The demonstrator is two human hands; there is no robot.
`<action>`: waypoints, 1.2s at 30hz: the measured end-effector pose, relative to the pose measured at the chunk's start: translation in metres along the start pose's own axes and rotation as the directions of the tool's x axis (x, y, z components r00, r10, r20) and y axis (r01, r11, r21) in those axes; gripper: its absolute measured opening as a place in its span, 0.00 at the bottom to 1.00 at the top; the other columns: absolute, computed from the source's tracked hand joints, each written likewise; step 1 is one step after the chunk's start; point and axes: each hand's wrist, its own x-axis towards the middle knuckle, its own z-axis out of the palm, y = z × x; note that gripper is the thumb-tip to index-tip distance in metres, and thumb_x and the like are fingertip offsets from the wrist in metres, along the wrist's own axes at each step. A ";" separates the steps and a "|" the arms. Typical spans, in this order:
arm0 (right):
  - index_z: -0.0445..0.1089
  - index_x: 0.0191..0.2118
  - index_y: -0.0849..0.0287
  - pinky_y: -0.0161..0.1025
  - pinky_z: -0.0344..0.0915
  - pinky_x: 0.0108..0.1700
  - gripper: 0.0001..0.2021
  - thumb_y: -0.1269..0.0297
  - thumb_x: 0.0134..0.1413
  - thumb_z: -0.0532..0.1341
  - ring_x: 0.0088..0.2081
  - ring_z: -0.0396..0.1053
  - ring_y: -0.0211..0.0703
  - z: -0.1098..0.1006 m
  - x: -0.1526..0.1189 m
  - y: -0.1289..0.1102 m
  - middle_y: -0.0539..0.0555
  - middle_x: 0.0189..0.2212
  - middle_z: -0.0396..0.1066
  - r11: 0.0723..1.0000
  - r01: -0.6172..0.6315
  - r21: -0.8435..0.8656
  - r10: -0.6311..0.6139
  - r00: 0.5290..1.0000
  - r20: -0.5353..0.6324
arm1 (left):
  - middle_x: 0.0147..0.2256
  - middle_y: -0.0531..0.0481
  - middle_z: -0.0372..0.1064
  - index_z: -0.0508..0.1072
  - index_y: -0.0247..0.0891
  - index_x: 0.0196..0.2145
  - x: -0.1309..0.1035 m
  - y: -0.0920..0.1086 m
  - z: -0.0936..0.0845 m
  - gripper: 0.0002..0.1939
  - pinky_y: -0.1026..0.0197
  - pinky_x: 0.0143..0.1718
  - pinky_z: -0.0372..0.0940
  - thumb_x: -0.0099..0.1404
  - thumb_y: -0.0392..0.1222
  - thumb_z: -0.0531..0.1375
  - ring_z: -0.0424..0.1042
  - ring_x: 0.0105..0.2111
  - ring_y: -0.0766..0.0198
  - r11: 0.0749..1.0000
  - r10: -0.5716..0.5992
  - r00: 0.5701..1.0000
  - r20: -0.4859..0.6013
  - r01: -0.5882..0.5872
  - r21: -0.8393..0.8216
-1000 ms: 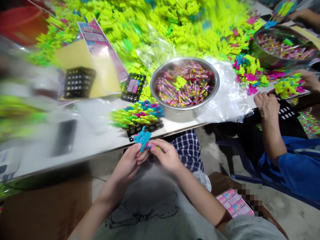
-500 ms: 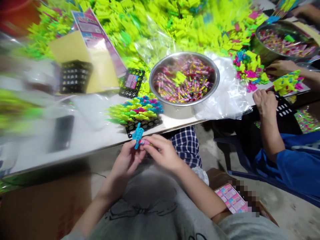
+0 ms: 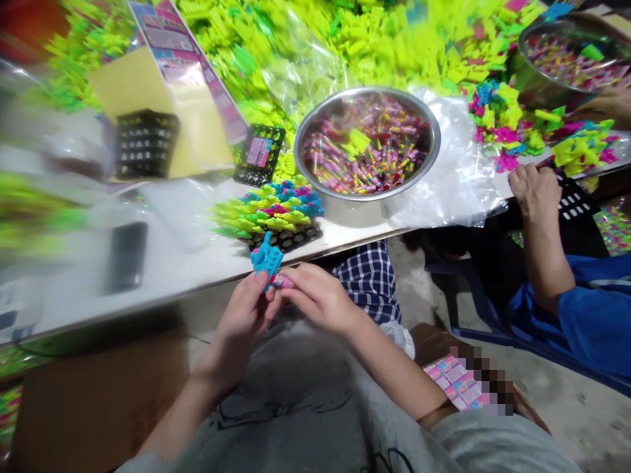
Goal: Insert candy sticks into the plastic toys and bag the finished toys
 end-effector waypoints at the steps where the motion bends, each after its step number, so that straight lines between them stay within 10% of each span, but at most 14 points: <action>1: 0.64 0.48 0.57 0.36 0.63 0.39 0.13 0.68 0.58 0.53 0.36 0.64 0.40 -0.001 0.000 0.000 0.54 0.35 0.68 0.999 0.020 -0.029 -0.020 1.000 0.011 | 0.08 0.57 0.55 0.61 0.38 0.16 0.000 -0.001 0.000 0.20 0.66 0.16 0.46 0.55 0.55 0.55 0.51 0.11 0.72 1.000 0.001 1.000 -0.004 -0.001 -0.001; 24: 0.69 0.41 0.58 0.34 0.62 0.40 0.10 0.67 0.59 0.52 0.36 0.65 0.37 0.001 -0.003 0.006 0.52 0.34 0.68 0.948 -0.189 0.257 0.203 0.979 -0.029 | 0.13 0.57 0.51 0.57 0.37 0.15 0.007 -0.018 0.011 0.21 0.65 0.23 0.51 0.60 0.50 0.54 0.52 0.17 0.71 0.993 0.105 0.994 -0.029 -0.107 -0.047; 32: 0.65 0.49 0.56 0.42 0.59 0.44 0.15 0.62 0.54 0.58 0.37 0.66 0.43 0.000 -0.012 0.031 0.54 0.34 0.70 0.983 -0.178 -0.037 0.176 0.984 -0.034 | 0.13 0.59 0.46 0.55 0.37 0.16 0.010 -0.010 0.002 0.21 0.66 0.21 0.49 0.58 0.52 0.56 0.47 0.16 0.73 0.989 0.070 0.994 -0.087 -0.080 -0.121; 36: 0.65 0.42 0.58 0.36 0.63 0.35 0.13 0.58 0.52 0.58 0.31 0.67 0.39 0.004 -0.014 0.026 0.52 0.29 0.69 0.840 -0.405 0.361 0.450 0.892 -0.048 | 0.13 0.59 0.47 0.57 0.37 0.16 0.009 -0.007 -0.001 0.21 0.66 0.20 0.46 0.57 0.53 0.57 0.47 0.16 0.73 0.994 0.093 0.993 -0.071 -0.096 -0.044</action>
